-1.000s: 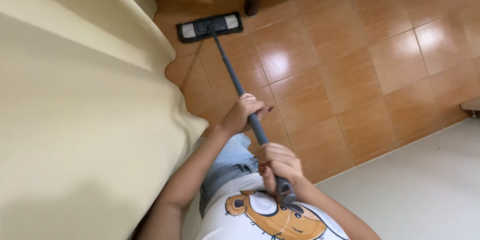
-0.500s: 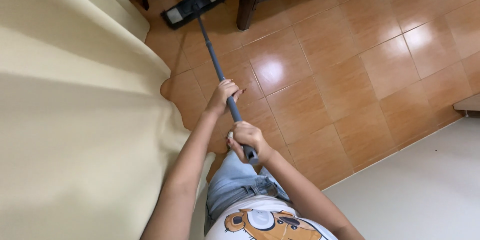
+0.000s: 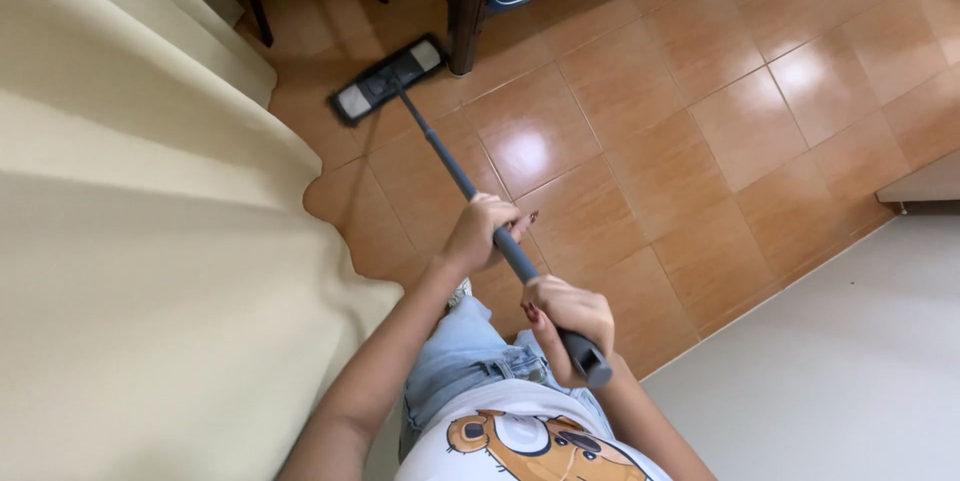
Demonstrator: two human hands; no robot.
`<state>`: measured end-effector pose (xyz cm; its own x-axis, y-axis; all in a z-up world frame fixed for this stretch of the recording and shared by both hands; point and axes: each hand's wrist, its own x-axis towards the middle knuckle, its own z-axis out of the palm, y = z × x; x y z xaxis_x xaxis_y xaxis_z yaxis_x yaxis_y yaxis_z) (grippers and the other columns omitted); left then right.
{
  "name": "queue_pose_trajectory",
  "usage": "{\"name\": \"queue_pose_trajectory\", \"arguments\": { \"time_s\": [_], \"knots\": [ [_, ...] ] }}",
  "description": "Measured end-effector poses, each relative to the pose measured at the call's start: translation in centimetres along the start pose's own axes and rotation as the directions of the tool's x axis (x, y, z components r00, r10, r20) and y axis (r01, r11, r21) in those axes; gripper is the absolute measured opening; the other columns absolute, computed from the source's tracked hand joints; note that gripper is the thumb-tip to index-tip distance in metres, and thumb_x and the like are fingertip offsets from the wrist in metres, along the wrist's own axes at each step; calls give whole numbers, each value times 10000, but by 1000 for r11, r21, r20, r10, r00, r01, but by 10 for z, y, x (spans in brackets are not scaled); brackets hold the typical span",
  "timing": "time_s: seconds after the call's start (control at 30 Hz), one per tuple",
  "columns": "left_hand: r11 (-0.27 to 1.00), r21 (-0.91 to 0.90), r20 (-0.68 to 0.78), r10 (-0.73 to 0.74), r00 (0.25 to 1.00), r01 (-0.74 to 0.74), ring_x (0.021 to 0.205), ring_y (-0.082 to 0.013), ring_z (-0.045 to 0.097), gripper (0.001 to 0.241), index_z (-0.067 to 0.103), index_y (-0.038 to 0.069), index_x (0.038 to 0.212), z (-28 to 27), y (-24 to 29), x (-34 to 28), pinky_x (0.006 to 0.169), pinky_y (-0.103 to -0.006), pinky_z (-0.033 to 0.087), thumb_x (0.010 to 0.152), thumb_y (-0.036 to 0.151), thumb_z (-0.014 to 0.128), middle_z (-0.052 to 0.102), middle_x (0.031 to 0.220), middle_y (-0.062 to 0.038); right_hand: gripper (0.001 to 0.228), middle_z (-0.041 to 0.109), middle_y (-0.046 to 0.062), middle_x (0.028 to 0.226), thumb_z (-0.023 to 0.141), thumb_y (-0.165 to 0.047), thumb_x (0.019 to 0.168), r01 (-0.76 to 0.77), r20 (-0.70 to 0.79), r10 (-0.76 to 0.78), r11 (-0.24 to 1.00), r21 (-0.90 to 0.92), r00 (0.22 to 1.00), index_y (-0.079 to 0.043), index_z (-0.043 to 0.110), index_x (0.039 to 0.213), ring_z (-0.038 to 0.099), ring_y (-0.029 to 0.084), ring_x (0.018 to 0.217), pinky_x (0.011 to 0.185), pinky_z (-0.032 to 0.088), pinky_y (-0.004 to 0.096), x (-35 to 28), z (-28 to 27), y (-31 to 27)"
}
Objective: The person mops a tiled floor using a flat mop, moving back and forth across the room. They navigate around furniture, including a bed and a sofa, and clean along the walls and under curtains.
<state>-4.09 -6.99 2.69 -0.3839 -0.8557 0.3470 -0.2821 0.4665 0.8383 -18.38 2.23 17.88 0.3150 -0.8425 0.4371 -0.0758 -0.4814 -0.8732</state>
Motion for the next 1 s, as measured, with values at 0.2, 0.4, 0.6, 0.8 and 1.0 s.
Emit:
{"name": "queue_pose_trajectory", "arguments": {
  "time_s": [0.2, 0.4, 0.6, 0.8, 1.0],
  "knots": [
    [1000, 2, 6, 25, 1000, -25, 666, -341, 588, 271, 569, 67, 666, 4, -40, -18, 683, -428, 438, 891, 114, 713, 614, 674, -135, 206, 548, 149, 683, 527, 106, 899, 55, 60, -57, 997, 46, 997, 19, 549, 713, 606, 320, 651, 689, 534, 413, -11, 17, 31],
    [997, 61, 51, 44, 998, -47, 690, -348, 600, 259, 597, 76, 656, -17, -118, 1, 682, -449, 452, 869, 126, 734, 629, 677, -130, 204, 594, 154, 732, 556, 114, 899, 76, 6, -76, 997, 0, 997, 13, 563, 722, 656, 328, 718, 752, 569, 415, 15, 49, 87],
    [985, 153, 39, 67, 997, -73, 727, -346, 597, 244, 617, 71, 676, -15, -186, 15, 779, -460, 479, 858, 166, 748, 630, 701, -130, 177, 601, 159, 755, 582, 116, 903, 59, -38, -60, 998, -16, 998, 33, 569, 747, 653, 331, 748, 858, 583, 429, 29, 62, 132],
    [975, 222, 55, -34, 998, 21, 726, -333, 597, 263, 640, 78, 653, 4, -151, -10, 764, -434, 482, 863, 188, 754, 633, 691, -111, 200, 549, 150, 715, 568, 114, 909, 14, -64, -15, 1000, -20, 998, 33, 550, 727, 623, 311, 700, 886, 591, 435, -15, 59, 123],
    [967, 248, 18, -60, 998, 53, 703, -327, 608, 294, 634, 76, 622, 49, -89, -37, 752, -438, 490, 860, 207, 745, 634, 664, -110, 176, 565, 160, 721, 556, 100, 916, 7, -48, -7, 1000, -15, 999, 48, 564, 748, 636, 301, 702, 882, 581, 432, -60, 18, 74]
  ]
}}
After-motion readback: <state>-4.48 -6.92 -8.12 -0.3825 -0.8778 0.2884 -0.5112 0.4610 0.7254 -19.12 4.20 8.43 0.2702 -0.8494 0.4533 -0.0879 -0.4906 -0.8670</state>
